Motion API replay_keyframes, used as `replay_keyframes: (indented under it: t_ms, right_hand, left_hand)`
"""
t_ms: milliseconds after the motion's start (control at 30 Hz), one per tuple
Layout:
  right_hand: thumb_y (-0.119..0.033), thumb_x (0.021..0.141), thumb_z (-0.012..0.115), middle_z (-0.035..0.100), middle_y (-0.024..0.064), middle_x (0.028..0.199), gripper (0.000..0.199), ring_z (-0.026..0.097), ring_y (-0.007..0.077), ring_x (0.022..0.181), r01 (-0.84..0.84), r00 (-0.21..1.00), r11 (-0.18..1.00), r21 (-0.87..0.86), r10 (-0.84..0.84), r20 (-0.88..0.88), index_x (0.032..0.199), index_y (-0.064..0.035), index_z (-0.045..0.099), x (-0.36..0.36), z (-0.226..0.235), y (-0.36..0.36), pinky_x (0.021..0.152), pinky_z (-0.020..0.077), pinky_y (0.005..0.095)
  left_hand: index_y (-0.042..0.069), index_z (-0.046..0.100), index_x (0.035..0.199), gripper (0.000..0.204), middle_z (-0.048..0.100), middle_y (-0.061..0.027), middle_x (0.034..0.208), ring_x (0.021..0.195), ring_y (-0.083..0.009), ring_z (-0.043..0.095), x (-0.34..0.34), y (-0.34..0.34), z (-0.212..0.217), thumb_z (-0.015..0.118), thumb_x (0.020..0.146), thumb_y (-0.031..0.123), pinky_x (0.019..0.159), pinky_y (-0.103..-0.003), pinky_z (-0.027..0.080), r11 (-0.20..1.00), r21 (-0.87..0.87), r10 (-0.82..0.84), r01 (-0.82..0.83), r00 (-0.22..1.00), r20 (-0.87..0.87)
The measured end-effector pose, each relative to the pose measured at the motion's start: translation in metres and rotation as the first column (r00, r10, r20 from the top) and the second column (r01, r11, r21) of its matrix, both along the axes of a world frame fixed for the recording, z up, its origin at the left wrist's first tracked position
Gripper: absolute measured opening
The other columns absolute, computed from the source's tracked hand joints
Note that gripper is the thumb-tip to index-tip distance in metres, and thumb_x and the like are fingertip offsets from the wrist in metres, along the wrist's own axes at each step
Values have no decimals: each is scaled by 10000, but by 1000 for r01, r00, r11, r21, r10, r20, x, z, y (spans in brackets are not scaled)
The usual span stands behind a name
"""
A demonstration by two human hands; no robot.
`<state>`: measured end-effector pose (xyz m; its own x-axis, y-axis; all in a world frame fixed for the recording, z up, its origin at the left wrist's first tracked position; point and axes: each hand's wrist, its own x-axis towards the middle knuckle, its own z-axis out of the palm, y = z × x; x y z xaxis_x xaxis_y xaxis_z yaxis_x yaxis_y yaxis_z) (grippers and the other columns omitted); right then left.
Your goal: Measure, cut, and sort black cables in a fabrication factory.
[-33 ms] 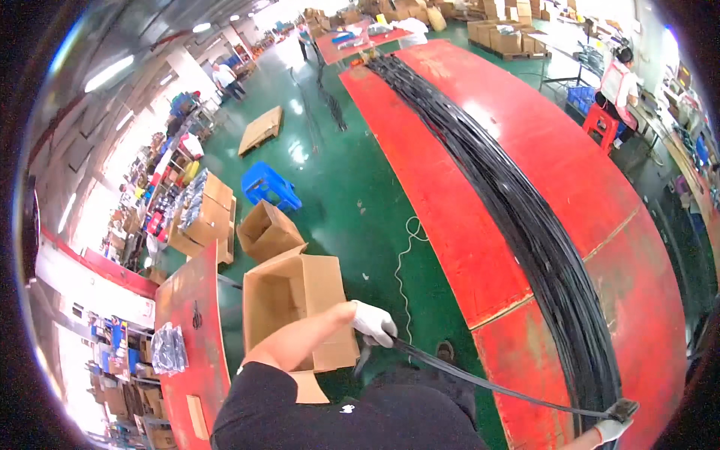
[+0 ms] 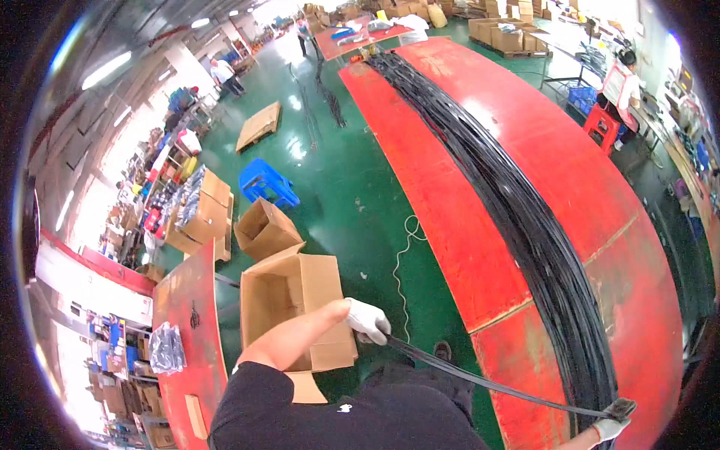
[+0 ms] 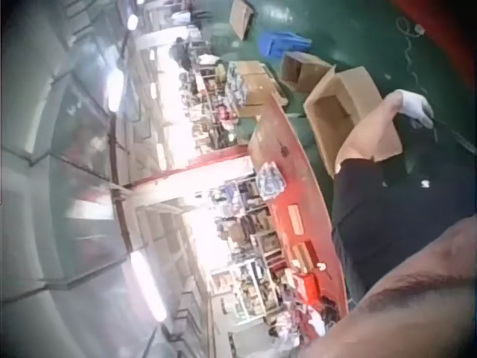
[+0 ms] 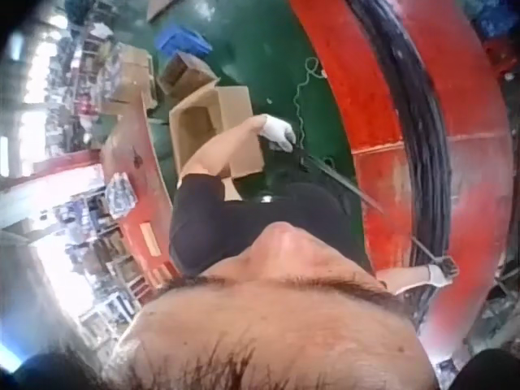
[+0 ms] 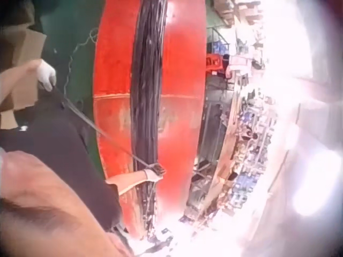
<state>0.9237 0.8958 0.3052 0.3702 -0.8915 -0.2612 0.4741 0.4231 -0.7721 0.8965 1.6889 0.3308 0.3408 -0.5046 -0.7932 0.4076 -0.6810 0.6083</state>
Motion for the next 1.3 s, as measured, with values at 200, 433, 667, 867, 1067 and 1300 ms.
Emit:
replay_keyframes:
  t_ms: [200, 433, 667, 867, 1067, 1300]
  right_hand:
    - [-335, 1123, 347, 569, 172, 1555, 575, 580, 365, 1375, -78, 997, 995, -66, 76, -34, 1550, 21, 494, 106, -2, 84, 1180, 453, 546]
    - [-295, 1107, 448, 661, 182, 1413, 478, 619, 363, 1293, -177, 983, 984, -10, 178, 37, 1428, 26, 598, 208, -85, 210, 1128, 487, 526]
    - [-281, 1062, 501, 746, 159, 1161, 375, 726, 308, 1002, -188, 981, 978, 90, 183, 57, 1232, 0, 682, 288, -129, 462, 887, 608, 479]
    - [-320, 1117, 437, 733, 148, 1239, 424, 700, 315, 1116, -248, 968, 957, 147, 241, 68, 1297, -3, 653, 382, -131, 620, 958, 586, 510]
    - [-276, 1086, 415, 659, 141, 1434, 433, 622, 275, 1309, -201, 980, 967, 155, 200, 23, 1354, -20, 638, 514, -158, 732, 1125, 490, 517]
    - [-268, 1089, 364, 624, 146, 1413, 442, 572, 302, 1297, 116, 957, 979, 166, -155, 244, 1361, -47, 633, 599, -202, 761, 1095, 478, 489]
  left_hand:
    - [38, 719, 929, 379, 630, -7, 716, 643, -137, 580, 65, 129, -21, 696, 964, 415, 609, -340, 474, 1000, 22, -2, 0, 996, 87]
    - [40, 761, 1013, 366, 675, -42, 748, 690, -170, 629, 196, 310, -43, 689, 966, 396, 659, -353, 505, 993, 80, 57, -89, 938, 343]
    - [60, 789, 1069, 366, 725, -59, 776, 692, -168, 671, 334, 494, -7, 711, 930, 390, 648, -362, 533, 990, 101, 36, -96, 877, 479]
    - [75, 787, 1095, 365, 756, -98, 844, 775, -260, 707, 427, 636, -10, 697, 936, 391, 724, -411, 536, 972, 210, -38, -107, 808, 588]
    - [99, 783, 1128, 340, 769, -94, 884, 807, -271, 719, 516, 767, -38, 690, 935, 364, 756, -423, 546, 953, 304, -175, 0, 817, 549]
    - [101, 773, 1171, 357, 777, -145, 1010, 964, -339, 730, 691, 914, -56, 647, 953, 353, 868, -438, 551, 950, 302, -234, 80, 824, 517]
